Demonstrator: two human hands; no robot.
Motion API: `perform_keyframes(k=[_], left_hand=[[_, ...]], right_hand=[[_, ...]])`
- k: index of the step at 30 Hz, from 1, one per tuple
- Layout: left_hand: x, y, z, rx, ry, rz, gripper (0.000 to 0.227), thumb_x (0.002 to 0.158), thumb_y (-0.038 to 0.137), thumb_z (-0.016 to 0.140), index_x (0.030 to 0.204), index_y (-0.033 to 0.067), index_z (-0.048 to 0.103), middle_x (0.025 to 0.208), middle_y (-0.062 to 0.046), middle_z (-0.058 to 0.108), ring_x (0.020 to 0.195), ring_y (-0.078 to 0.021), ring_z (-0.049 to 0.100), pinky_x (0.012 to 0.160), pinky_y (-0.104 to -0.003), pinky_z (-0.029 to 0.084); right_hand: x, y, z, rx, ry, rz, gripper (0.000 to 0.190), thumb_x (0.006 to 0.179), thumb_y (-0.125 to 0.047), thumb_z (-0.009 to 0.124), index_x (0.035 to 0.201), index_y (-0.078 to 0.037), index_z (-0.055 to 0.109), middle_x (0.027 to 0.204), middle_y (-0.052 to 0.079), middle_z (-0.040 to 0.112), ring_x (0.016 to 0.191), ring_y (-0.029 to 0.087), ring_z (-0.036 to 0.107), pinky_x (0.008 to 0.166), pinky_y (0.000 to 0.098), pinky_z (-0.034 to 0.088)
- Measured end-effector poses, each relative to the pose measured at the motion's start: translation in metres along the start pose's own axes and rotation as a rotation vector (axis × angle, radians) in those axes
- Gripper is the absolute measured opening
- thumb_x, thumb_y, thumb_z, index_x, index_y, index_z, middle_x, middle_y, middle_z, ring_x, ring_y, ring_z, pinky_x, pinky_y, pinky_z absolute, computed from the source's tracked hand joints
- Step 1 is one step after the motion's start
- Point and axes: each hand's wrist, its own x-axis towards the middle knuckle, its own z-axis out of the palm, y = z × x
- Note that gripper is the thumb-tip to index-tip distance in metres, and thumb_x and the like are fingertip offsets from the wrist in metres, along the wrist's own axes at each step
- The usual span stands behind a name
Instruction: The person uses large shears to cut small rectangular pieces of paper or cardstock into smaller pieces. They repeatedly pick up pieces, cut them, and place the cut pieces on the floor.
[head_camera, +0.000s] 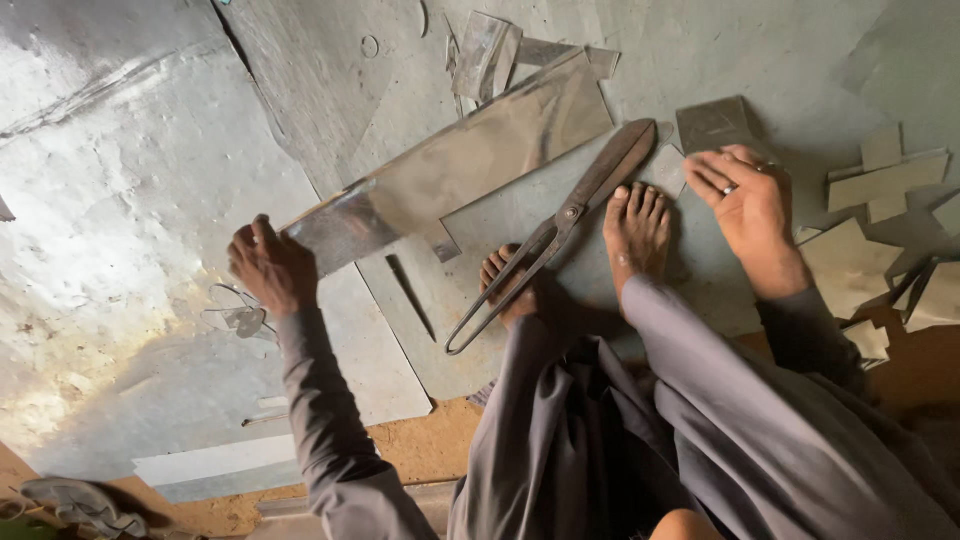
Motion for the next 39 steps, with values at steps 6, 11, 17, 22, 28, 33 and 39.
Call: perform_keyframes(k=[6,11,17,22,28,33,39], left_hand=[[-0.043,0.084,0.046,-0.289,0.051,0.296,0.034,0.096,0.017,0.073,0.127,0.0065,0.064,0.122,-0.017,0.064,0.108,-0.0328,0.06,0.091,-0.047,0.05],[-0.07,0.169,0.068,-0.285,0.026,0.506,0.06,0.092,0.026,0.08,0.144,0.0109,0.053,0.149,-0.021,0.048,0.142,-0.0379,0.045,0.115,-0.055,0.039],[-0.059,0.22,0.071,-0.303,-0.03,0.557,0.081,0.087,0.033,0.08,0.154,0.0123,0.039,0.16,-0.025,0.034,0.149,-0.0441,0.032,0.114,-0.06,0.036],[-0.063,0.231,0.074,-0.193,-0.003,0.535,0.065,0.098,0.029,0.071,0.154,0.0161,0.04,0.16,-0.021,0.035,0.149,-0.0425,0.034,0.109,-0.064,0.035],[-0.081,0.238,0.07,-0.081,0.011,0.592,0.074,0.096,0.018,0.061,0.163,0.0302,0.033,0.168,-0.017,0.031,0.155,-0.0397,0.031,0.121,-0.064,0.033],[-0.106,0.271,0.083,-0.286,-0.022,0.687,0.075,0.098,0.054,0.061,0.16,0.0227,0.033,0.166,-0.012,0.028,0.154,-0.0425,0.026,0.113,-0.081,0.026],[-0.113,0.278,0.103,-0.172,-0.019,0.712,0.073,0.098,0.054,0.061,0.159,0.0193,0.038,0.167,-0.009,0.029,0.155,-0.0432,0.025,0.11,-0.085,0.026]], right_hand=[[-0.002,0.018,0.043,-0.746,-0.082,-0.052,0.026,0.106,-0.011,0.064,0.124,0.008,0.064,0.112,0.024,0.071,0.097,0.028,0.074,0.08,0.0372,0.062],[0.052,0.039,0.095,-1.327,-0.162,-0.579,0.039,0.105,-0.019,0.073,0.131,0.009,0.062,0.124,0.025,0.066,0.102,0.029,0.07,0.072,0.0366,0.062],[0.091,0.068,0.129,-1.648,-0.061,-0.781,0.061,0.098,-0.044,0.087,0.124,0.003,0.058,0.111,0.024,0.066,0.096,0.035,0.065,0.078,0.0497,0.052],[0.1,0.055,0.139,-1.427,-0.16,-0.524,0.057,0.095,-0.044,0.088,0.104,-0.001,0.052,0.081,0.01,0.07,0.077,0.025,0.068,0.075,0.0453,0.055],[0.068,0.038,0.141,-1.045,-0.223,-0.161,0.052,0.088,-0.021,0.09,0.088,-0.005,0.04,0.072,0.007,0.06,0.05,0.015,0.062,0.035,0.0306,0.046],[0.045,0.045,0.142,-1.052,-0.187,-0.225,0.057,0.088,-0.014,0.091,0.08,-0.008,0.036,0.067,0.007,0.052,0.051,0.015,0.063,0.035,0.0314,0.05],[0.043,0.055,0.139,-1.226,-0.109,-0.322,0.063,0.083,-0.014,0.094,0.073,-0.009,0.032,0.064,0.01,0.048,0.048,0.018,0.059,0.032,0.0337,0.045]])
